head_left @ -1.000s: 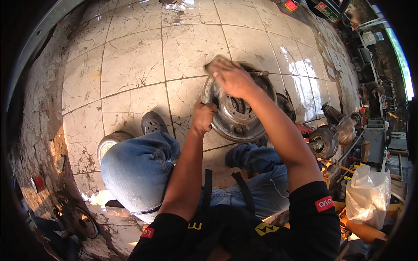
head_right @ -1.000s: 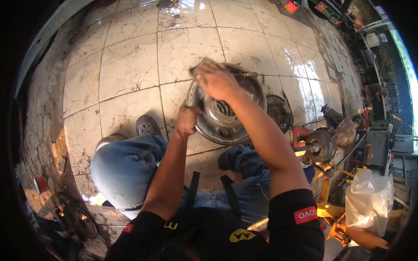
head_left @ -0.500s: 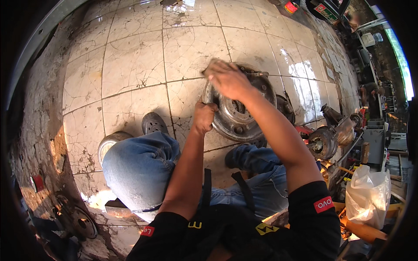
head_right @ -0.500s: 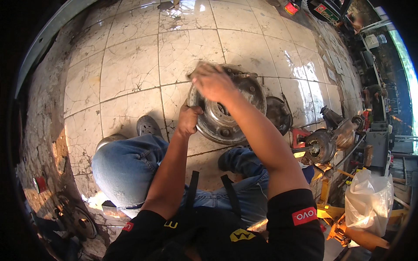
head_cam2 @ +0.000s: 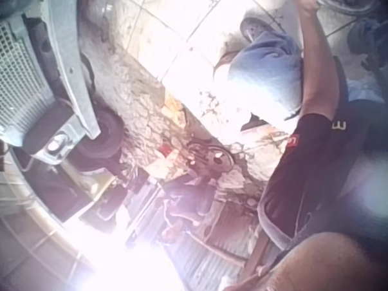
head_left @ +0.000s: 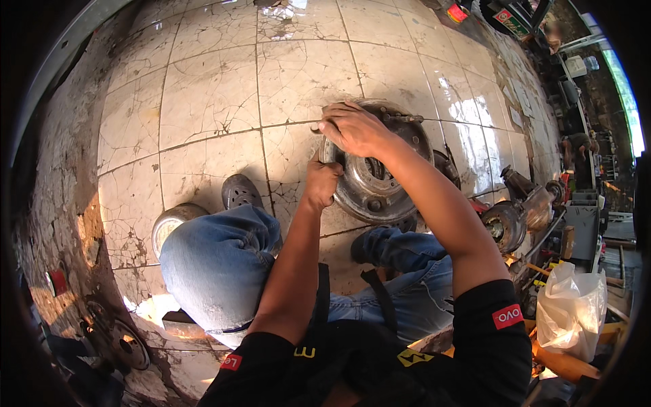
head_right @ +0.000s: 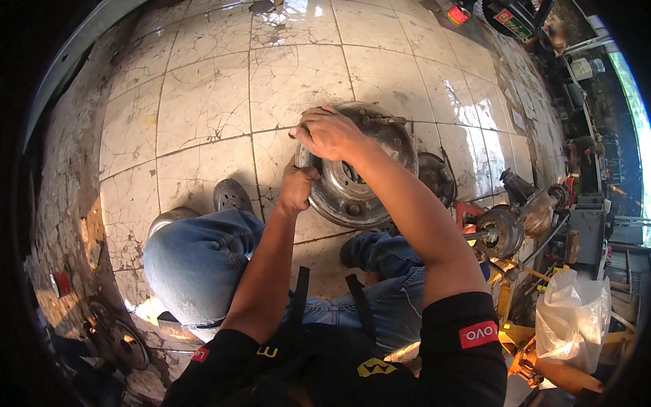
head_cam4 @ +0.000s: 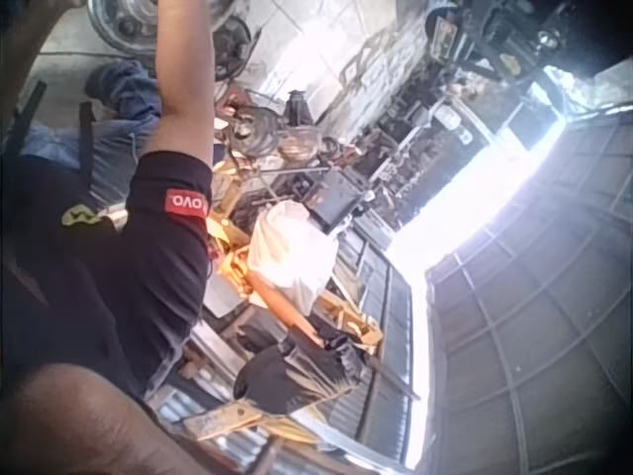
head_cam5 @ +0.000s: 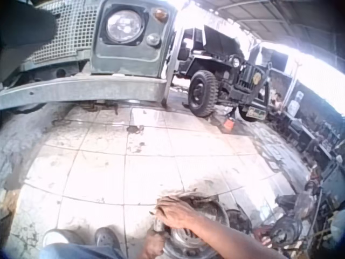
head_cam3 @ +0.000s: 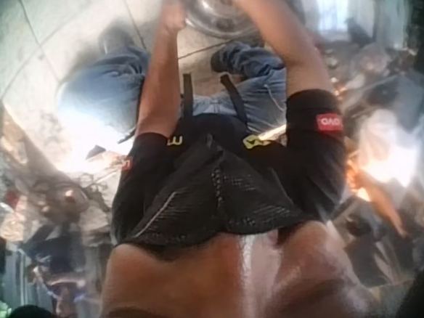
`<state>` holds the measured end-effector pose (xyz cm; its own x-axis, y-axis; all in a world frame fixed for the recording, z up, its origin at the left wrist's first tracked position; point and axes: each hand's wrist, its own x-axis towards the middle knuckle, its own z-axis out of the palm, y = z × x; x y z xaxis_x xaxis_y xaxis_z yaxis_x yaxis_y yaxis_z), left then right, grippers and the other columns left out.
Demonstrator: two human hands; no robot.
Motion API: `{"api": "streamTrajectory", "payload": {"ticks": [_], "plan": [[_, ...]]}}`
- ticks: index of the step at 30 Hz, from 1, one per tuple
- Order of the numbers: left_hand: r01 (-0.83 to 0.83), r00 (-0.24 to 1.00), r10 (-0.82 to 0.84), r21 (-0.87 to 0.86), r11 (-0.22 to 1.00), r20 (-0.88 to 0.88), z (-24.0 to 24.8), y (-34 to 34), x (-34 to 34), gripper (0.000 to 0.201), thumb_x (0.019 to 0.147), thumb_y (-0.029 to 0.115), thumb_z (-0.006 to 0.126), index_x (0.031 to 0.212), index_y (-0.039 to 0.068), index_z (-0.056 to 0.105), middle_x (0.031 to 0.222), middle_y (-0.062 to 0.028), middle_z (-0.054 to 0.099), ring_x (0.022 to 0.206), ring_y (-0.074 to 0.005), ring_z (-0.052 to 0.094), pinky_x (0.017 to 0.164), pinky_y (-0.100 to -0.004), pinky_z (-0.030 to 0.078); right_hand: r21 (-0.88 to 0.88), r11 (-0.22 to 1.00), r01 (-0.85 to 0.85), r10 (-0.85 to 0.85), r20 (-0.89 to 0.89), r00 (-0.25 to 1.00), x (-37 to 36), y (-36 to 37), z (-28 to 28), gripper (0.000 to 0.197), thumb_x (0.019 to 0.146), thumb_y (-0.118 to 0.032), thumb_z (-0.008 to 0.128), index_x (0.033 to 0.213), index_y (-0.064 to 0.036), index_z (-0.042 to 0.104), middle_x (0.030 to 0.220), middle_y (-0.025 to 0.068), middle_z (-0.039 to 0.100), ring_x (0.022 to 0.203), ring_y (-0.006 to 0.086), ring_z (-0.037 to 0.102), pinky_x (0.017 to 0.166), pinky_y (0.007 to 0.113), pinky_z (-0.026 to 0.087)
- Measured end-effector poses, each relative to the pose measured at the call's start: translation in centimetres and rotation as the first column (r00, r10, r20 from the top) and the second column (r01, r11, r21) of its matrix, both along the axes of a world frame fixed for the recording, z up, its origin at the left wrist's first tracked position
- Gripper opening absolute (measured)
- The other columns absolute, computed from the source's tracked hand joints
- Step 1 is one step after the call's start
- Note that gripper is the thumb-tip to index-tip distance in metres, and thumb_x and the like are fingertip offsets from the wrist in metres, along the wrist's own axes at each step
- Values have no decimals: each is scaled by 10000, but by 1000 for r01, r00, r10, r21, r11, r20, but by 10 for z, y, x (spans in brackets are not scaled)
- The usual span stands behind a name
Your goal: The person sits on the floor and scrubs a metal brake drum with a sanding block, rotating the drum to clean different sections. The person flips the drum over to clean the opposite side and continues scrubbing until the end of the clip.
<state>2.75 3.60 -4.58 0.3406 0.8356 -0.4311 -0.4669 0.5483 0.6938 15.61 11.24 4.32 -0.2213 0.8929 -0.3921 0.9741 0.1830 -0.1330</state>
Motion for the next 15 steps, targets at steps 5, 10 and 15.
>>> {"api": "streamTrajectory", "payload": {"ticks": [5, 10, 15], "plan": [[-16, 1000, 16, 42, 999, -2, -4, -3, 2, 427, 726, -84, 533, 1146, -24, 580, 884, -98, 635, 709, -183, 577, 613, -296, 483, -120, 972, 202, -189, 112, 976, 8, 14, 23, 793, 1006, -540, 35, 1262, -12, 569, 1402, 193, 469, 1325, 312, 427, 1149, 448, 299], [-23, 998, 25, -32, 999, 50, 0, 1, -1, 417, 722, -82, 531, 1125, -8, 610, 888, -84, 646, 717, -193, 595, 631, -285, 489, -2, 1000, 6, -6, -63, 998, -8, -3, 14, 835, 1000, -567, 62, 1099, 17, 649, 1349, 238, 497, 1255, 351, 488, 1069, 442, 403], [53, 993, -19, 304, 951, -115, -71, -1, 5, 458, 702, -61, 541, 1157, -42, 589, 940, -103, 643, 776, -210, 597, 669, -312, 498, -32, 970, 243, -241, 49, 969, 13, 15, 7, 885, 986, -564, -11, 1086, 17, 649, 1308, 240, 538, 1268, 363, 472, 1066, 475, 376]]}}
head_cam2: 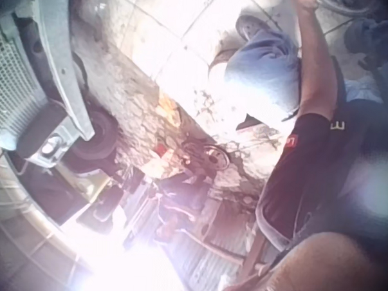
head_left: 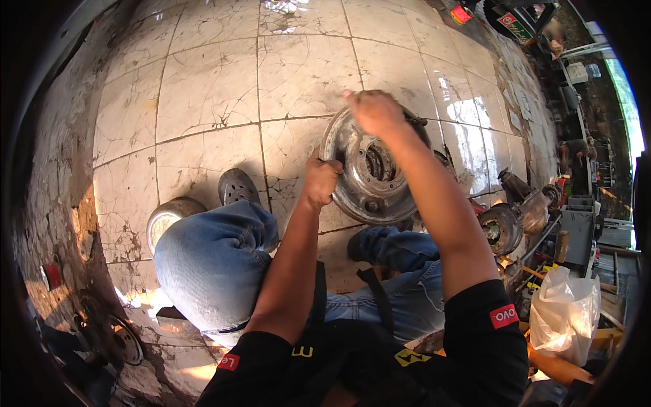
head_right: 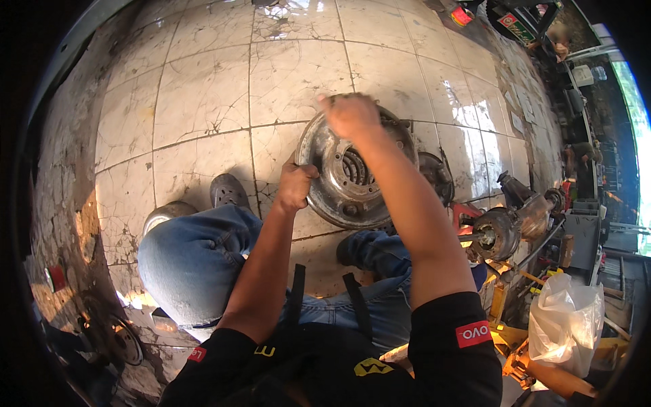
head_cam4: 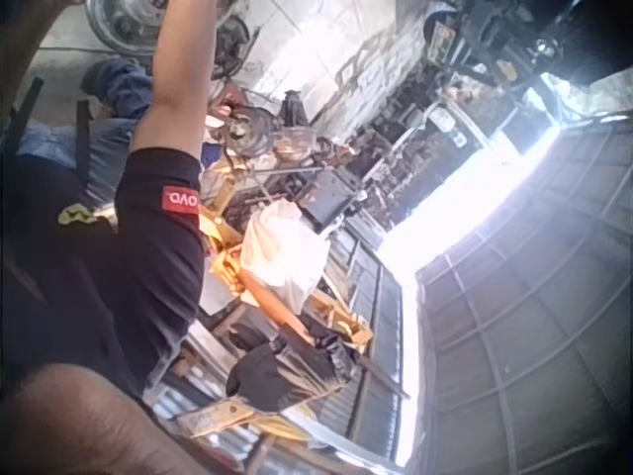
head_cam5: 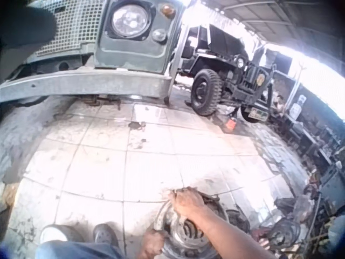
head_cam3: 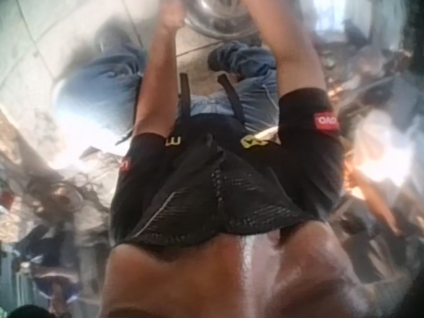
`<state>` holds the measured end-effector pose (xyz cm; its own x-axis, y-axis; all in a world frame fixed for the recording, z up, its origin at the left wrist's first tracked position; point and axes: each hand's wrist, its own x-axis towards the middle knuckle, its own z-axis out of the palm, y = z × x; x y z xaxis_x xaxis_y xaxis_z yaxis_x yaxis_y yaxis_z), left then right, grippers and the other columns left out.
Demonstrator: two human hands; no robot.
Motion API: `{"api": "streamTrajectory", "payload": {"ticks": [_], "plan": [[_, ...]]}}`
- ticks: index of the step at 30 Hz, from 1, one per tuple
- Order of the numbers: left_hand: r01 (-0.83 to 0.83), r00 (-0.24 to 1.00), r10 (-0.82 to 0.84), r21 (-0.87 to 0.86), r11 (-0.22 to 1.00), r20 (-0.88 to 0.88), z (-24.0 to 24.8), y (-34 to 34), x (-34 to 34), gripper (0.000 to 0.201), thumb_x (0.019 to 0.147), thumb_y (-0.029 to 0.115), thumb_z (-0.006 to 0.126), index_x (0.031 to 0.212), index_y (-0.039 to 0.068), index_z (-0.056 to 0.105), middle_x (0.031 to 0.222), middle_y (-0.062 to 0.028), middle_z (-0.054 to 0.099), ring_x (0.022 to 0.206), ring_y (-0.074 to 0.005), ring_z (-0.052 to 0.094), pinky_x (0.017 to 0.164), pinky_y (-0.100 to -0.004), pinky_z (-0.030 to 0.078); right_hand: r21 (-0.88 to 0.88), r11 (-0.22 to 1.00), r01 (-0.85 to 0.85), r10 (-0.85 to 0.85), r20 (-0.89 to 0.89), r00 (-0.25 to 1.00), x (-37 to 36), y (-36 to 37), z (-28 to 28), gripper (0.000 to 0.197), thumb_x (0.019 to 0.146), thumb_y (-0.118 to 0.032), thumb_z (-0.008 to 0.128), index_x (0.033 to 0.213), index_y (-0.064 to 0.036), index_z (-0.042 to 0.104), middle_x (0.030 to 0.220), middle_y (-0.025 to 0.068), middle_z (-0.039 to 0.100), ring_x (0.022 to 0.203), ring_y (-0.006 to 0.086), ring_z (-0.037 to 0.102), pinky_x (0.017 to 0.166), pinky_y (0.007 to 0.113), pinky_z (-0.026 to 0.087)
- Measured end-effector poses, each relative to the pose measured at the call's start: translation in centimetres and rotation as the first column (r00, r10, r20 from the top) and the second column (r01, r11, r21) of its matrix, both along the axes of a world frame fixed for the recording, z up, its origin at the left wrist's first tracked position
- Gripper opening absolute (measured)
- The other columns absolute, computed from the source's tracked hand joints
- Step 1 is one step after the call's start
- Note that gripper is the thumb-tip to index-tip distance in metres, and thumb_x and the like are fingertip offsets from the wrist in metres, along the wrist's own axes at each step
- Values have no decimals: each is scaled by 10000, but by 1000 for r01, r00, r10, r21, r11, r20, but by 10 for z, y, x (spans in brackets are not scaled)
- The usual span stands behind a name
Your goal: The person sits on the floor and scrubs a metal brake drum with a sanding block, rotating the drum to clean different sections. The person flips the drum over to clean the opposite side and continues scrubbing until the end of the clip.
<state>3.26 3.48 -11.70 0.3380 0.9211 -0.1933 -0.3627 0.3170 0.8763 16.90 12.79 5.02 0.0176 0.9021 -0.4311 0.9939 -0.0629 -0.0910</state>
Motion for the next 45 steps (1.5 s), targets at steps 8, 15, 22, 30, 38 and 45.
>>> {"api": "streamTrajectory", "payload": {"ticks": [8, 15, 22, 30, 38, 45], "plan": [[-60, 991, 93, -305, 951, 96, 66, 0, 3, 455, 700, -72, 521, 1148, -38, 594, 919, -114, 639, 717, -212, 593, 630, -317, 511, -32, 967, 252, -249, 73, 966, 25, 3, 0, 828, 993, -570, 30, 1334, 24, 495, 1454, 260, 378, 1365, 372, 367, 1166, 446, 261], [-66, 994, 94, -359, 931, 62, 64, 1, 6, 402, 719, -66, 533, 1114, -45, 604, 884, -112, 639, 685, -204, 597, 598, -316, 502, 179, 978, 109, -132, 122, 984, 20, -12, -5, 823, 968, -643, 124, 1489, -20, 254, 1545, 215, 245, 1462, 328, 164, 1199, 453, 118], [-33, 994, 65, -316, 948, 92, 75, 4, -1, 356, 726, -64, 538, 1074, -40, 611, 828, -92, 629, 650, -181, 579, 561, -310, 478, 128, 992, -21, -1, 169, 986, 8, -31, -6, 860, 947, -674, 115, 1525, -37, 125, 1589, 187, 101, 1481, 296, 84, 1206, 426, 58], [-2, 996, 32, -330, 944, 86, 83, -1, 0, 463, 722, -68, 498, 1181, -46, 551, 918, -124, 636, 749, -222, 599, 639, -320, 501, 182, 978, -103, 77, 144, 987, 11, -37, -16, 767, 979, -605, 72, 1528, -78, 167, 1594, 120, 156, 1481, 275, 104, 1207, 438, 71], [2, 996, 25, -319, 948, 81, 84, -1, 1, 485, 721, -68, 491, 1203, -50, 547, 937, -130, 635, 754, -222, 602, 655, -314, 505, 298, 937, -183, 142, 154, 978, 17, -49, -28, 592, 1030, -419, 166, 1506, -82, 267, 1580, 118, 215, 1460, 286, 194, 1196, 499, 107], [1, 990, 41, -295, 955, 136, 79, 7, 4, 534, 725, -79, 485, 1257, -33, 515, 983, -149, 636, 716, -216, 615, 596, -320, 516, 429, 891, -148, 123, 85, 989, 9, -68, -45, 575, 1020, -396, 212, 1484, -75, 320, 1554, 129, 284, 1452, 297, 218, 1183, 518, 115]]}}
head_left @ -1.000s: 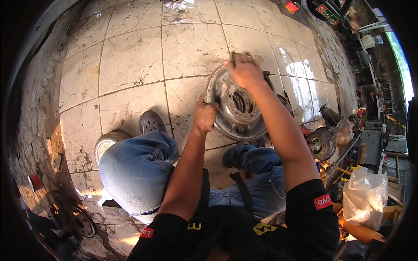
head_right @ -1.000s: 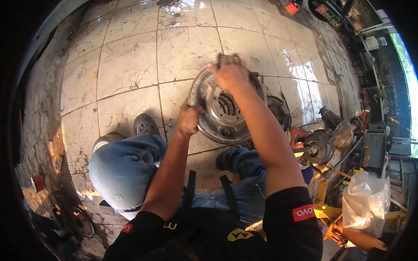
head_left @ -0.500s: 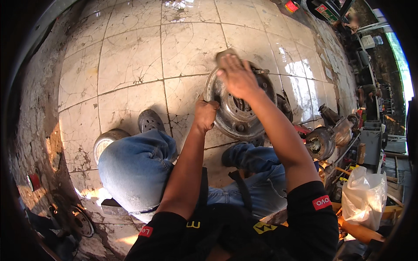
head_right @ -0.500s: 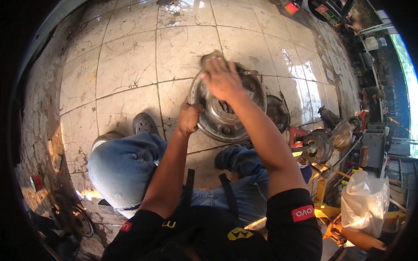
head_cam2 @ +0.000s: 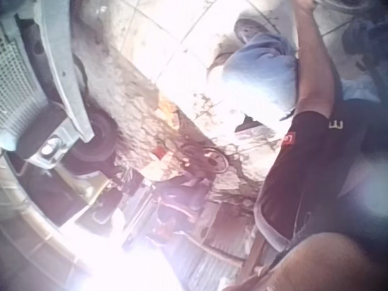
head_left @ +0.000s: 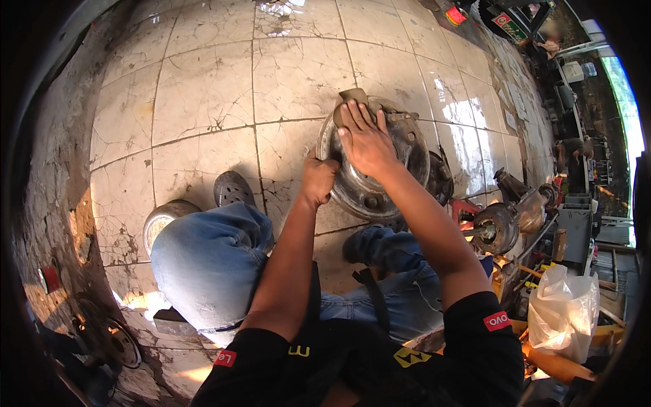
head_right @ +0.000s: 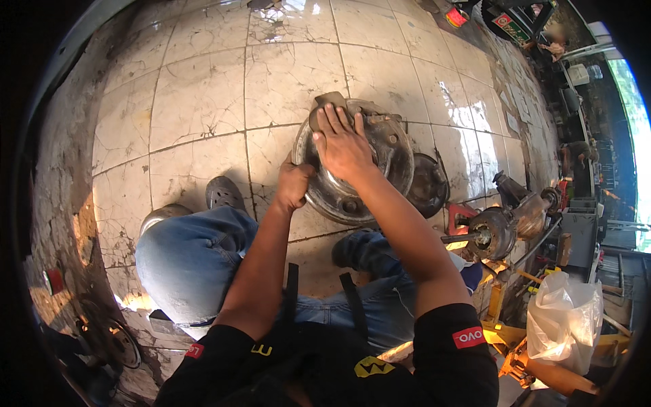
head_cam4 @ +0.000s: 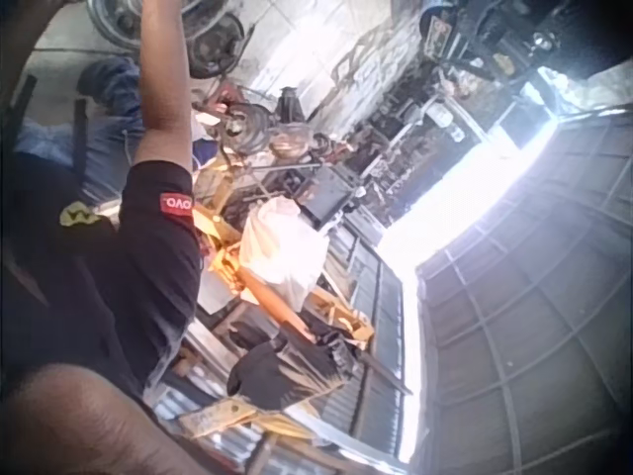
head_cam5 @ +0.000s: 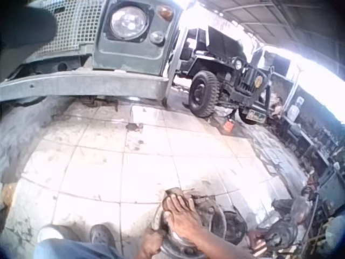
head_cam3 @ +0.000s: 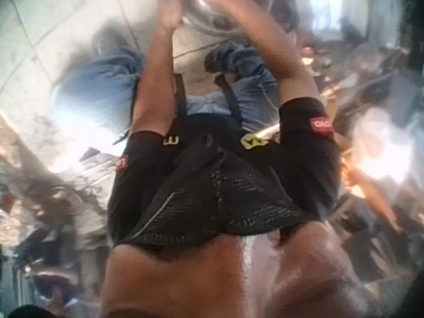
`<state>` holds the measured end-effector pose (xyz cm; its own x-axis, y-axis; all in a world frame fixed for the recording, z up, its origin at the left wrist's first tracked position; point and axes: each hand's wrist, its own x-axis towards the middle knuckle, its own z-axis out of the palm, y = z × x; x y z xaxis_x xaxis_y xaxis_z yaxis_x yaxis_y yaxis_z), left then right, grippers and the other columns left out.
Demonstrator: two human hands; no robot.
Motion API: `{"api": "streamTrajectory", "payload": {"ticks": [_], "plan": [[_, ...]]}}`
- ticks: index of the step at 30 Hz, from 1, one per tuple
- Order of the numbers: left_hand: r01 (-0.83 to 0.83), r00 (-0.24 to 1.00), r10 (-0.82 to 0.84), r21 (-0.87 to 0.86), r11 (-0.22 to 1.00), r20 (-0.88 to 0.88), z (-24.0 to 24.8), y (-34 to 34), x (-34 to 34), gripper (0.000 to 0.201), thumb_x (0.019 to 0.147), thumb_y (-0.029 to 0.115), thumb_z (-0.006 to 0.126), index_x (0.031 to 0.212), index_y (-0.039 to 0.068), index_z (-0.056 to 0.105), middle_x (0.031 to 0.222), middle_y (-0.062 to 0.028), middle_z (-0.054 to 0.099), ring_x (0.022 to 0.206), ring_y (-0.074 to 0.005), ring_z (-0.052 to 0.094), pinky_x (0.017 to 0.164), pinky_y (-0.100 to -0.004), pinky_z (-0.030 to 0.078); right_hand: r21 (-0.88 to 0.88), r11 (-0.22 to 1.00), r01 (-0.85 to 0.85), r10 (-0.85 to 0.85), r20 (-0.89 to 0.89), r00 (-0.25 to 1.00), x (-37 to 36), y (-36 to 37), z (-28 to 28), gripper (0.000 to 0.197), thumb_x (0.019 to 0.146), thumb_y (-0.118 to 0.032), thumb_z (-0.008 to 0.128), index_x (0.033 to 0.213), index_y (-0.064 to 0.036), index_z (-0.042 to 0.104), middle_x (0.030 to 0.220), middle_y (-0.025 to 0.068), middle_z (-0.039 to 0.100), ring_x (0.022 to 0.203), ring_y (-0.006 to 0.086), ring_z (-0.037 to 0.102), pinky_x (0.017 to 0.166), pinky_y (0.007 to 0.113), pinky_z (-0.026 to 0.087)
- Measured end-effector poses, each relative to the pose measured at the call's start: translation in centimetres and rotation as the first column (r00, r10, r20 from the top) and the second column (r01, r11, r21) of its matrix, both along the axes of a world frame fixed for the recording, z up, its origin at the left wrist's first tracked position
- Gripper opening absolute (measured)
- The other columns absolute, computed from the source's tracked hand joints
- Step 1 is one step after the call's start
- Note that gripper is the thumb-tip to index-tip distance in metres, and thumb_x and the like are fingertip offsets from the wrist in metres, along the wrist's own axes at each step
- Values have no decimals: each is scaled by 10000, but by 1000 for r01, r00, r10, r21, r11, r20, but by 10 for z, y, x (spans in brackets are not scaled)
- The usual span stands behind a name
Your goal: The person sits on the floor and scrubs a metal brake drum with a sanding block, rotating the drum to clean different sections. The person flips the drum over to clean the opposite side and continues scrubbing until the end of the clip.
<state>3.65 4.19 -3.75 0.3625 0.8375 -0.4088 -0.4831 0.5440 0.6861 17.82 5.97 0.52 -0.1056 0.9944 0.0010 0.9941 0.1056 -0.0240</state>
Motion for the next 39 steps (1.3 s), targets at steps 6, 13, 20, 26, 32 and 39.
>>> {"api": "streamTrajectory", "payload": {"ticks": [6, 13, 20, 26, 32, 39], "plan": [[-26, 999, 26, 12, 1000, 28, 4, -7, 3, 576, 725, -95, 479, 1296, -20, 494, 1038, -162, 630, 788, -217, 635, 628, -303, 531, -2, 996, 85, -85, -55, 995, -8, 24, 2, 578, 1017, -396, 223, 1483, -66, 317, 1553, 135, 281, 1442, 317, 237, 1179, 536, 116], [-17, 1000, 17, 23, 1000, 20, 11, -5, 2, 522, 731, -79, 491, 1251, -43, 522, 915, -139, 640, 659, -200, 609, 552, -315, 511, -49, 996, 74, -76, -38, 996, -11, 25, 10, 585, 1024, -414, 179, 1493, -86, 301, 1563, 122, 259, 1447, 309, 220, 1178, 533, 114], [-1, 999, 0, -12, 1000, -48, 4, -4, 1, 513, 736, -89, 489, 1245, -47, 527, 956, -154, 635, 703, -225, 615, 576, -318, 513, 4, 999, 51, -51, -56, 997, -5, 1, -8, 559, 1020, -388, 232, 1498, -107, 298, 1575, 84, 245, 1453, 286, 215, 1179, 545, 100], [26, 998, -25, 14, 1000, -64, 2, -2, -5, 518, 734, -77, 507, 1251, -51, 526, 990, -160, 641, 773, -235, 632, 640, -317, 523, -92, 992, 85, -93, -90, 992, -13, 16, 12, 574, 1023, -408, 194, 1505, -110, 283, 1581, 72, 233, 1461, 281, 195, 1184, 534, 89], [-2, 1000, 2, -1, 1000, -7, -5, 1, -7, 482, 764, -70, 508, 1245, -50, 530, 1001, -174, 648, 807, -259, 624, 656, -336, 527, -71, 997, 10, -16, -84, 996, 1, -52, 6, 563, 1022, -396, 237, 1466, -76, 365, 1552, 106, 300, 1443, 304, 243, 1166, 553, 128], [35, 999, -36, -56, 998, -16, -1, 2, -10, 460, 764, -76, 528, 1223, -41, 552, 1045, -169, 647, 865, -283, 640, 715, -362, 553, -238, 964, -120, 112, -45, 993, 7, -132, 24, 545, 1024, -392, 274, 1479, -98, 343, 1550, 104, 302, 1434, 301, 266, 1170, 520, 114]]}}
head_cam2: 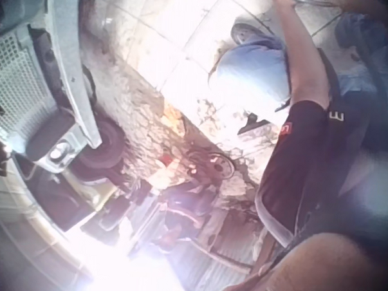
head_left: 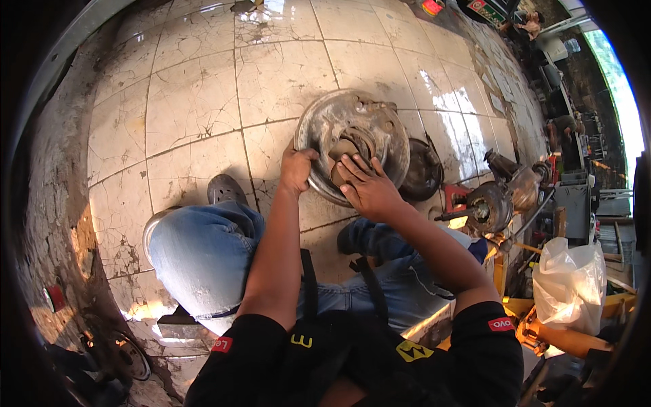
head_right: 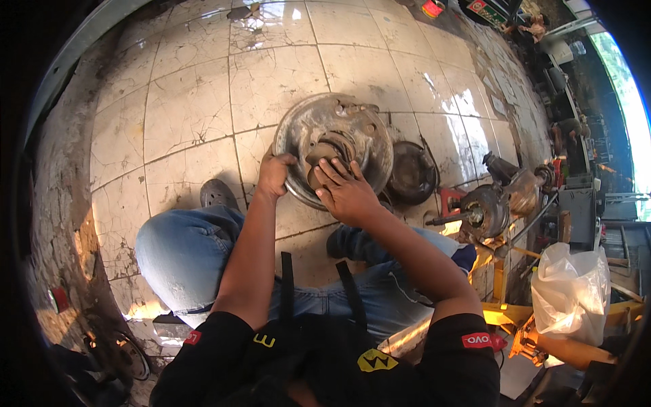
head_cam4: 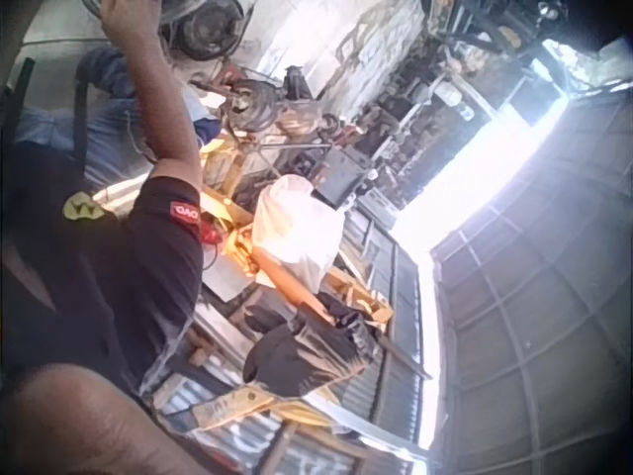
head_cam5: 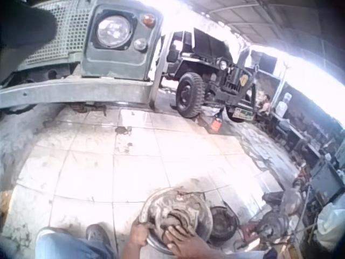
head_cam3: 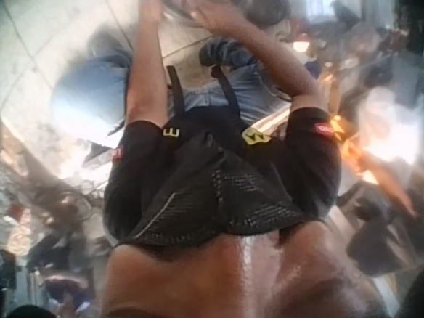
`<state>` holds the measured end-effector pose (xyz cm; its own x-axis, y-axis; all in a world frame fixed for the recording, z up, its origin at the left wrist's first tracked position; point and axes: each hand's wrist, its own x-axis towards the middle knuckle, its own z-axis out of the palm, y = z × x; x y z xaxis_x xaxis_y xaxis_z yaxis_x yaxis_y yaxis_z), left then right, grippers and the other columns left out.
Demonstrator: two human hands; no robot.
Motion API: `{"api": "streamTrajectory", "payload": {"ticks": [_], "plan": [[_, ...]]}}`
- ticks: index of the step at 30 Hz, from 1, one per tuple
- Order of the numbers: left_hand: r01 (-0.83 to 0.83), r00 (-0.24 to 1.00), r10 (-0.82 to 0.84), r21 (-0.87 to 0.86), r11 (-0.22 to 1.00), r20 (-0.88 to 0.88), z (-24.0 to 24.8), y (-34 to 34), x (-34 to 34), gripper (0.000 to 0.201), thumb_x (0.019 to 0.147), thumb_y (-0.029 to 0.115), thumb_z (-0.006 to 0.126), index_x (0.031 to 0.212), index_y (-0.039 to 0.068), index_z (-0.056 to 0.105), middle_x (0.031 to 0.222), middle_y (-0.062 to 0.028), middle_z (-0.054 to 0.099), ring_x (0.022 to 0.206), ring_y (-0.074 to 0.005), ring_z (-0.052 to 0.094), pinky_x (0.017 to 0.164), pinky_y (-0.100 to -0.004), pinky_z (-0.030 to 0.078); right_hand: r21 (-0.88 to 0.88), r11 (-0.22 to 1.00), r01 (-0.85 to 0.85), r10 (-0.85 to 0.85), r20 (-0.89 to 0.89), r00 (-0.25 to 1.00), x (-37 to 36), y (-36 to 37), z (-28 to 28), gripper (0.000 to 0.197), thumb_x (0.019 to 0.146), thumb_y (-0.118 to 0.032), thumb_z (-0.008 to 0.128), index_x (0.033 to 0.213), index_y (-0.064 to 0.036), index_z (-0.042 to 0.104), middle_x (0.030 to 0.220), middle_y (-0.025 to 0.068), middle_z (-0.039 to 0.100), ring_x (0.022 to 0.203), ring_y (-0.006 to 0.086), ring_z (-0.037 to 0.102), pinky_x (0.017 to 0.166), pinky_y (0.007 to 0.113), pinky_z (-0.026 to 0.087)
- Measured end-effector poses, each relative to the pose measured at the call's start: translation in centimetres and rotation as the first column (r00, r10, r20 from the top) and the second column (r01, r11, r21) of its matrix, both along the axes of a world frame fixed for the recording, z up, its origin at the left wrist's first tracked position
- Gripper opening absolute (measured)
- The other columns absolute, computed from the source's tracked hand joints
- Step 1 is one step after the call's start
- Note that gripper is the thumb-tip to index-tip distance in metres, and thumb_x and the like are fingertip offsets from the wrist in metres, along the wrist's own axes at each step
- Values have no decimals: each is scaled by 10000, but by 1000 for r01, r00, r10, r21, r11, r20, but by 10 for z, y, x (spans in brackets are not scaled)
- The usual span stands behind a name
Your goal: The person sits on the floor and scrubs a metal brake drum with a sanding block, rotating the drum to clean different sections. The person flips the drum over to clean the opposite side and continues scrubbing until the end of the clip.
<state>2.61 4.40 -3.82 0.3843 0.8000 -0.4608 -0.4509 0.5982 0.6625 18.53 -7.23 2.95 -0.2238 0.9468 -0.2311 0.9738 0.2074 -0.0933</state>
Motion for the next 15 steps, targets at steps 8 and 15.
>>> {"api": "streamTrajectory", "payload": {"ticks": [8, 15], "plan": [[-57, 998, 58, -30, 998, 36, -8, -3, 4, 376, 824, -64, 566, 1200, -56, 555, 1073, -188, 648, 923, -295, 649, 791, -396, 552, 158, 985, 66, -74, 50, 996, 3, -34, -14, 601, 996, -469, 353, 1445, -71, 381, 1527, 107, 344, 1430, 286, 278, 1160, 528, 143], [-59, 997, 61, 46, 997, -45, -10, -5, 4, 400, 845, -21, 577, 1243, -46, 537, 1121, -178, 629, 945, -309, 643, 808, -414, 555, 139, 960, 244, -258, 90, 962, 32, -31, -15, 677, 997, -546, 280, 1483, -76, 301, 1558, 142, 268, 1443, 324, 237, 1163, 539, 127]]}}
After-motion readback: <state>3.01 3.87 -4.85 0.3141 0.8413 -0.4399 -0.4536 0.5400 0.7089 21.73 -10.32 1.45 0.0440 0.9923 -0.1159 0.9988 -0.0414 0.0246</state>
